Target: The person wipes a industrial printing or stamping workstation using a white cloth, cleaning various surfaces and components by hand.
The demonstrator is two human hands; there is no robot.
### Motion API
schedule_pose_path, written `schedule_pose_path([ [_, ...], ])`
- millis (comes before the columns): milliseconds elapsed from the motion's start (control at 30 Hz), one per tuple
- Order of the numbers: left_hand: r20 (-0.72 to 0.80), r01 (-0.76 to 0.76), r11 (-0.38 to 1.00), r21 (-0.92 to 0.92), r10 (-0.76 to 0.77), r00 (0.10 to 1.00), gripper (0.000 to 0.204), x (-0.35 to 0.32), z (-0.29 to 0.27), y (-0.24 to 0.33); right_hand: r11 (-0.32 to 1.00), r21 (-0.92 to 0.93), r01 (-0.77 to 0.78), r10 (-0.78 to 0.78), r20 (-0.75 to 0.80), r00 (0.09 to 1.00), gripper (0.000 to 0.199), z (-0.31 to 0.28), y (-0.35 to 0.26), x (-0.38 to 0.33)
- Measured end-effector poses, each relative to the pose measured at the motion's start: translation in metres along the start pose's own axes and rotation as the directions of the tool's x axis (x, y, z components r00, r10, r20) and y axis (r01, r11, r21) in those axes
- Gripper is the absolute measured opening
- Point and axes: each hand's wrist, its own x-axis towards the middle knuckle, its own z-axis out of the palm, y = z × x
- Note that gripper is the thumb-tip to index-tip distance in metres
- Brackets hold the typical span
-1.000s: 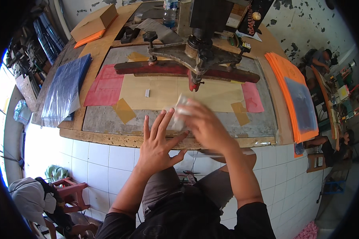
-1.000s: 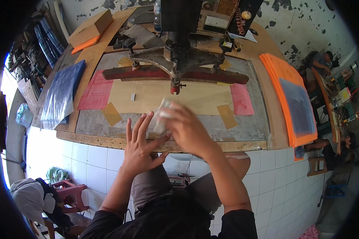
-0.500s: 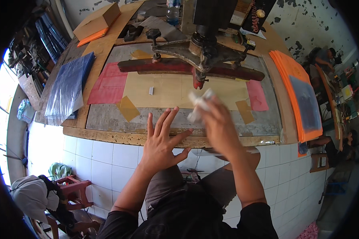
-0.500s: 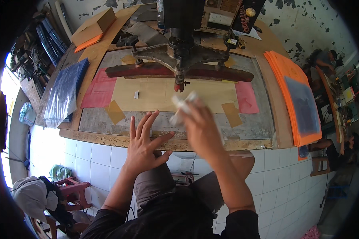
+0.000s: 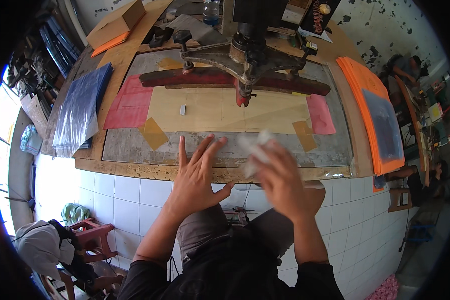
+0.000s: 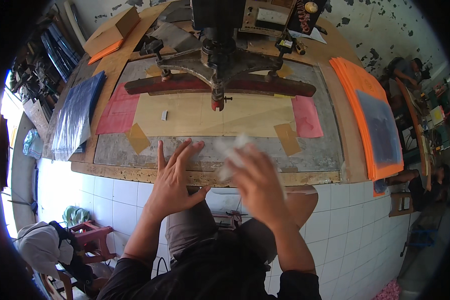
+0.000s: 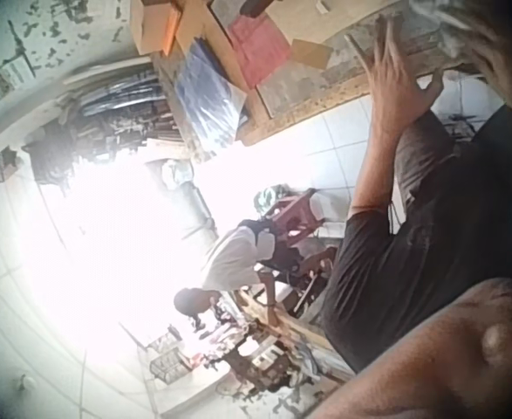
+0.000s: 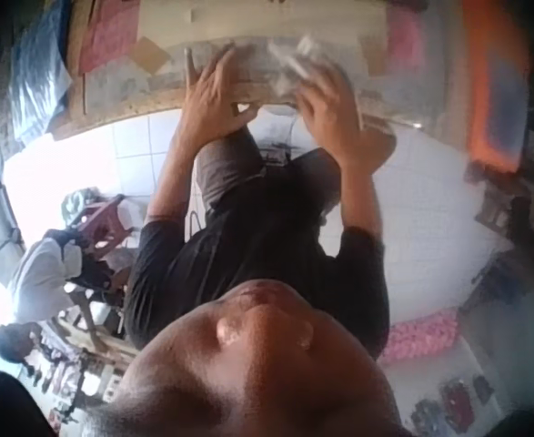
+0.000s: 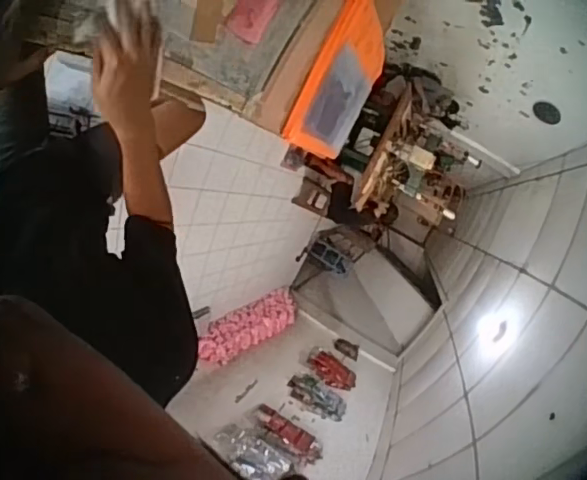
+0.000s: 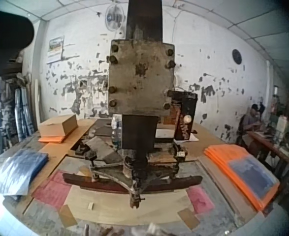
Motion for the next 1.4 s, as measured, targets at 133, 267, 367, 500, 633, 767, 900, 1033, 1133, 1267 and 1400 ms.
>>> schedule_pose_path([
  [133,0.028,-0.005,1.0,0.0,0.005,1.0,0.116,0.004,-0.007,-0.004,0.92,0.282,0.27,-0.321,0.151,0.935,0.043,-0.001,0.003,0.019],
  [267,0.001,-0.012,1.0,-0.007,0.012,1.0,0.131,0.004,-0.003,-0.004,0.991,0.095,-0.096,0.101,-0.048,0.994,0.04,0.02,0.02,0.04],
  [367,-0.046,-0.014,1.0,0.007,0.014,0.999,0.134,0.003,0.005,-0.004,0.954,0.171,0.247,-0.257,0.037,0.966,0.043,0.026,-0.023,0.033],
  [500,-0.011,0.003,0.999,0.034,-0.003,1.0,0.134,0.0,-0.001,-0.004,0.862,0.385,0.329,-0.4,0.121,0.908,0.037,0.015,-0.008,0.02],
  [633,0.009,-0.015,0.999,0.036,0.015,1.0,0.123,0.003,-0.005,0.0,0.983,0.148,-0.105,0.102,0.028,0.994,0.041,-0.021,0.084,0.0],
  [767,0.045,0.006,0.995,0.104,-0.01,0.999,0.112,0.005,-0.003,0.003,0.923,-0.119,-0.367,0.34,-0.199,0.919,0.047,-0.018,0.104,-0.017],
  [900,0.036,-0.03,0.995,0.097,0.027,0.999,0.099,0.006,0.004,0.0,0.998,0.022,-0.052,0.053,-0.028,0.998,0.045,0.0,0.014,-0.036],
  [1033,0.022,-0.018,0.991,0.13,0.015,1.0,0.091,0.003,0.001,0.001,0.984,0.178,0.031,-0.046,0.08,0.996,0.046,-0.021,0.015,-0.033],
  [1133,0.001,-0.028,0.987,0.159,0.028,1.0,0.086,0.002,0.0,0.003,0.948,0.037,-0.316,0.318,-0.088,0.944,0.04,-0.031,0.089,-0.034],
  [1267,-0.022,-0.017,0.983,0.181,0.021,1.0,0.079,0.004,0.004,0.003,0.916,-0.14,-0.375,0.348,-0.183,0.919,0.039,-0.029,0.11,-0.032],
  [1400,-0.105,0.065,0.974,0.218,-0.043,0.994,0.073,0.006,0.006,-0.007,0.983,-0.017,-0.184,0.181,-0.092,0.979,0.039,-0.014,0.085,-0.008],
])
